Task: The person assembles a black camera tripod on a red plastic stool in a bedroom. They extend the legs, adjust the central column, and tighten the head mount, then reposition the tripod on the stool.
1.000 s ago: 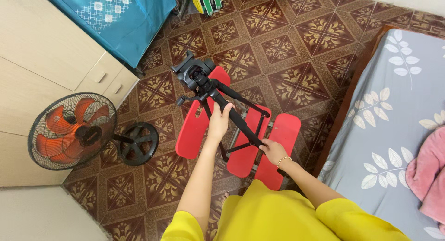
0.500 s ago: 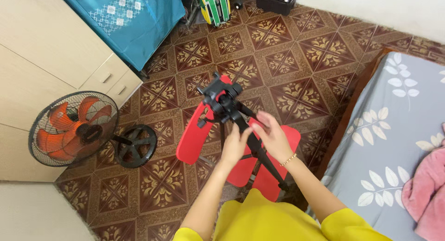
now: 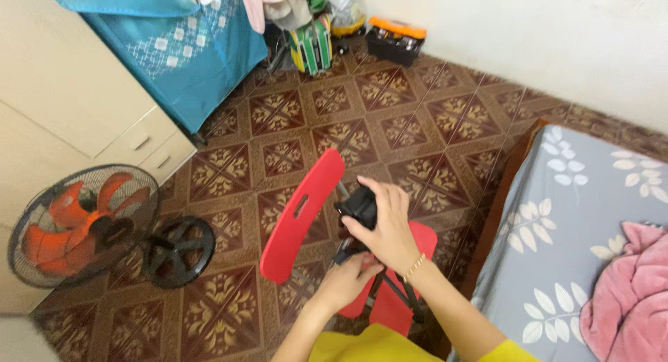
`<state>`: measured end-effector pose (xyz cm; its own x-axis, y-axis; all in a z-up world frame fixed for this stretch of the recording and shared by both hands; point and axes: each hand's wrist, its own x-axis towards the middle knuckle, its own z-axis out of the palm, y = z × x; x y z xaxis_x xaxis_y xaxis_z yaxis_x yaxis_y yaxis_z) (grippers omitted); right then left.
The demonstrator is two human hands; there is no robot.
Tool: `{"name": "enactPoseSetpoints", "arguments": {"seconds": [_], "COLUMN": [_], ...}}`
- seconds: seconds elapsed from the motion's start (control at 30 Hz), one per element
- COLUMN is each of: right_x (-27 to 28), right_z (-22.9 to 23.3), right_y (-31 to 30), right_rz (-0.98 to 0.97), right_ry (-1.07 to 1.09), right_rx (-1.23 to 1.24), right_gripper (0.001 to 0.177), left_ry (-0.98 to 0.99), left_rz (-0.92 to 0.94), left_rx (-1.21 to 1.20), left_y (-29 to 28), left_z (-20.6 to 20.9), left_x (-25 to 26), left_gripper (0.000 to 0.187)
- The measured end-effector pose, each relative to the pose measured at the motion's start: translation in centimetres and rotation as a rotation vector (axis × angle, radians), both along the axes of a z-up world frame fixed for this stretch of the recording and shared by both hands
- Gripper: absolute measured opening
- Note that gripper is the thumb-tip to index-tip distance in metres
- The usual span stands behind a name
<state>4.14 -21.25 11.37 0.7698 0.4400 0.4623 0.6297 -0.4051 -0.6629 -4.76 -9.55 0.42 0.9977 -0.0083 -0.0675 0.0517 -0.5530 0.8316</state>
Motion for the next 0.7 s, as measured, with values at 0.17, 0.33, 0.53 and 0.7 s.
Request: {"name": "enactPoseSetpoints", "arguments": {"seconds": [0.17,0.33,0.53,0.7], "right_x": [-0.2,0.1,-2.0,-3.0], "right_z": [-1.0,-1.5,-2.8,-3.4], "right_y": [0.5,1.2,4.0,5.2], "right_rz": [-0.061,-0.124,-0.526,-0.677], "right_ry": [-0.006,-0.120,-0.006,0.081], "right_rx": [-0.021,-0.051,-0.086,-0.009], "right_gripper": [0.079,0.081,0.077,0.084], "left_ry": [0.287,0.092,-0.184,-0.217], "left_rz": [0.037,-0.070,-0.365,-0.607], "left_rx": [-0.117,-0.122,-0.002,-0.116], "left_y": [5.2,11.9,18.9,18.8], "left_z": [2.6,5.4,11.2,13.2], "left_x": [-0.7,0.7,5.0,9.4], "left_gripper": [0.035,0.026,0.026,0.040]}}
